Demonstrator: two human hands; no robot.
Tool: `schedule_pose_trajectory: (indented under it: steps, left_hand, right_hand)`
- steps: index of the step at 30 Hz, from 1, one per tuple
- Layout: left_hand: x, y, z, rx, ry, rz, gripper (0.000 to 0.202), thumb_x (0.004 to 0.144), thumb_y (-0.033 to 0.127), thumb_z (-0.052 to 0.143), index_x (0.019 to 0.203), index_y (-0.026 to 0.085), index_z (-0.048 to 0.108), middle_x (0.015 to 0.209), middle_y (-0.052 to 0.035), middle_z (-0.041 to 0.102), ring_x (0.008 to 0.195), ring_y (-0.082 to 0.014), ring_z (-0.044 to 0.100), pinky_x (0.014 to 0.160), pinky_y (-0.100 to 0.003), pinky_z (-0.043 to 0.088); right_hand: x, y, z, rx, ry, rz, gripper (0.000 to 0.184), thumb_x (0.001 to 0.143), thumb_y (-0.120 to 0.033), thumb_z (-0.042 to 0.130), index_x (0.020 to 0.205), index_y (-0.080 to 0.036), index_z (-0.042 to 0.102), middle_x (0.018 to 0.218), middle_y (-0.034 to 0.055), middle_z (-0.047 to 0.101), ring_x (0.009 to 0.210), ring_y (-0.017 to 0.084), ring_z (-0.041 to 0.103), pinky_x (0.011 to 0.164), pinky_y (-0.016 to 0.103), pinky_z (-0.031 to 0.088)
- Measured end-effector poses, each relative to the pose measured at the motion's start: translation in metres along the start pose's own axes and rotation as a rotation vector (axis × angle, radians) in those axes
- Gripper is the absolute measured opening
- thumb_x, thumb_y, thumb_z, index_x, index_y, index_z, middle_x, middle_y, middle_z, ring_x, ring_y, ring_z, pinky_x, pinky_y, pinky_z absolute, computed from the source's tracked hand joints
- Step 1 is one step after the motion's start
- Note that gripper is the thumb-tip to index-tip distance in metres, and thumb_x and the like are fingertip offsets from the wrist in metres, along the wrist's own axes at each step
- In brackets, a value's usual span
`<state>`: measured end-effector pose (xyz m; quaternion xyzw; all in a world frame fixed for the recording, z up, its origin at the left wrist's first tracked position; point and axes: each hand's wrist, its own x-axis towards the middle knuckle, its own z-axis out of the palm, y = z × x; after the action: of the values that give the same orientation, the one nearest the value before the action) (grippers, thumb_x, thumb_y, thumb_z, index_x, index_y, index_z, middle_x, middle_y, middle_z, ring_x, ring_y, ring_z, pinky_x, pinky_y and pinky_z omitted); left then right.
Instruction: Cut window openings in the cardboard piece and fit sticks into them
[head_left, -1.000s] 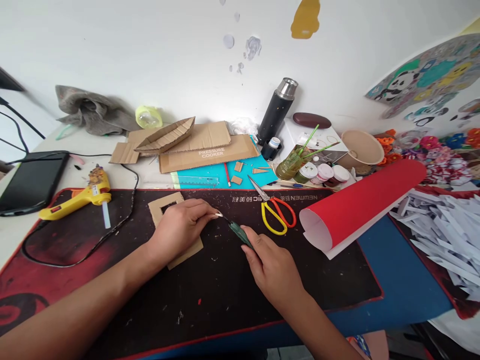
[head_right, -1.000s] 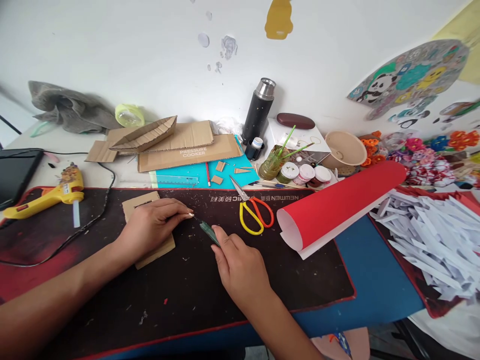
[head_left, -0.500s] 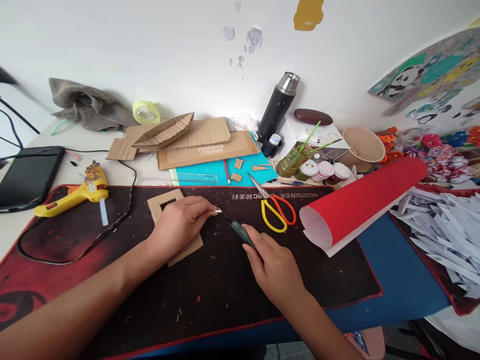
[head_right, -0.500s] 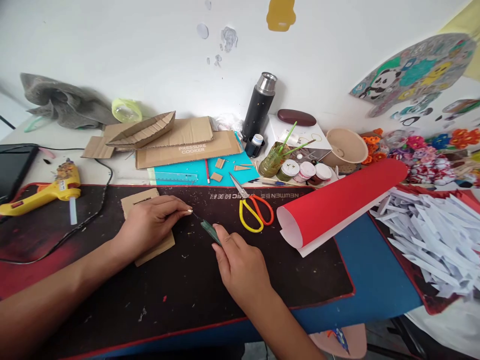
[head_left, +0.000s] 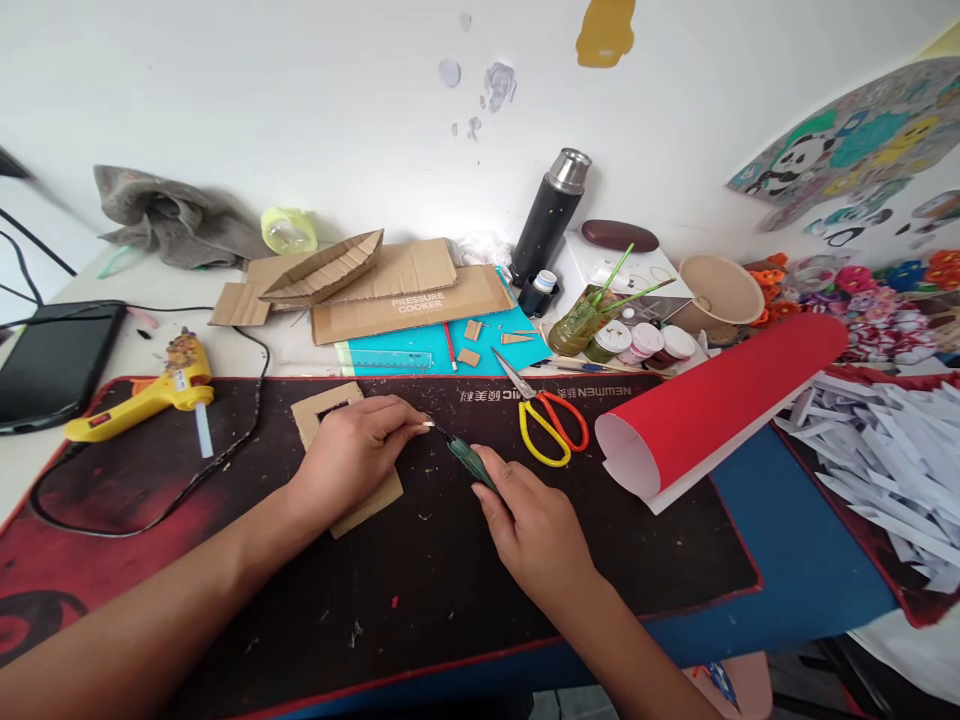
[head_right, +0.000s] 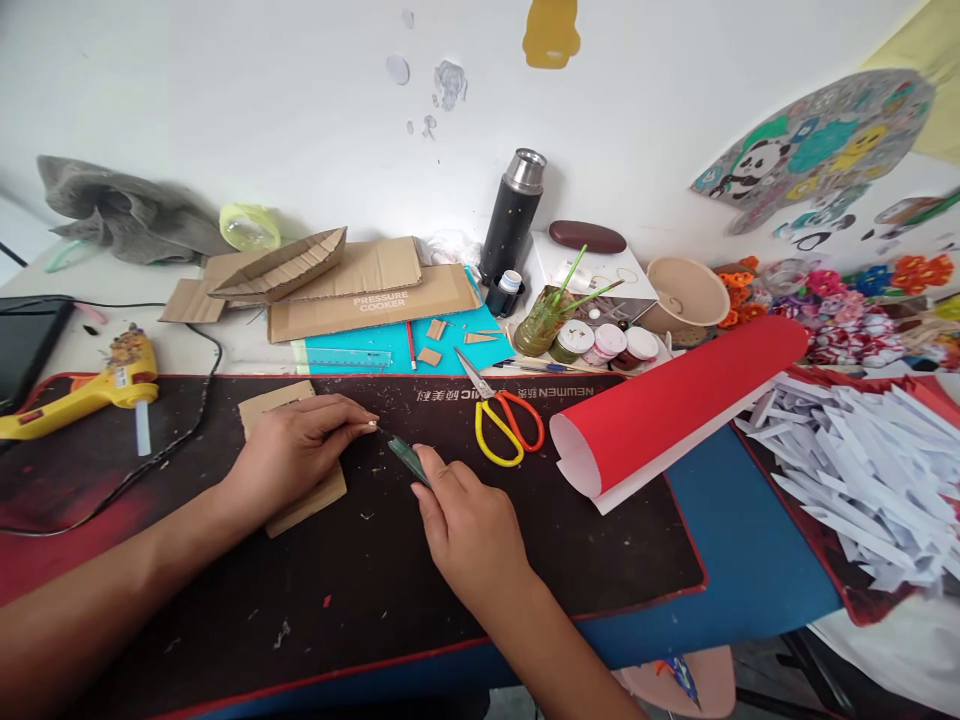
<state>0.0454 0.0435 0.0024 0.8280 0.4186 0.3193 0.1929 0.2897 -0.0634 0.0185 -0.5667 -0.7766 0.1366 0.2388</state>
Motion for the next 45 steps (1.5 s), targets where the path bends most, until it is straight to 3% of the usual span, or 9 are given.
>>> schedule_pose_trajectory:
  steps: [27, 38, 45]
  left_hand:
    - [0.0001, -0.0015, 0.0022, 0.030, 0.007, 0.050, 0.024, 0.108, 0.031, 0.061, 0.094, 0.022, 0.078, 0.094, -0.0007, 0.083, 0.086, -0.0189, 0.078, 0.080, -0.030, 0.058]
    - [0.0001, -0.0014, 0.0009, -0.003, -0.006, -0.019, 0.027, 0.108, 0.035, 0.059, 0.093, 0.023, 0.078, 0.094, -0.0002, 0.083, 0.085, -0.0190, 0.078, 0.079, -0.030, 0.058]
    - [-0.0003, -0.0025, 0.0000, 0.011, 0.005, -0.042, 0.027, 0.109, 0.036, 0.058, 0.096, 0.024, 0.078, 0.096, -0.0002, 0.084, 0.086, -0.0193, 0.079, 0.080, -0.030, 0.059]
  right_hand:
    - [-0.0027, 0.0033, -0.0023, 0.030, -0.032, 0.024, 0.045, 0.117, -0.036, 0.041, 0.151, -0.019, 0.063, 0.105, 0.0107, 0.080, 0.089, 0.022, 0.080, 0.073, 0.028, 0.063]
    - [-0.0011, 0.0026, 0.0002, 0.087, -0.029, 0.049, 0.043, 0.115, -0.033, 0.044, 0.151, -0.019, 0.063, 0.112, 0.0122, 0.080, 0.095, 0.024, 0.080, 0.089, 0.035, 0.065]
    - [0.0030, 0.0012, -0.0003, 0.092, -0.061, 0.063, 0.043, 0.115, -0.034, 0.043, 0.151, -0.020, 0.063, 0.109, 0.0106, 0.080, 0.096, 0.024, 0.079, 0.085, 0.034, 0.065]
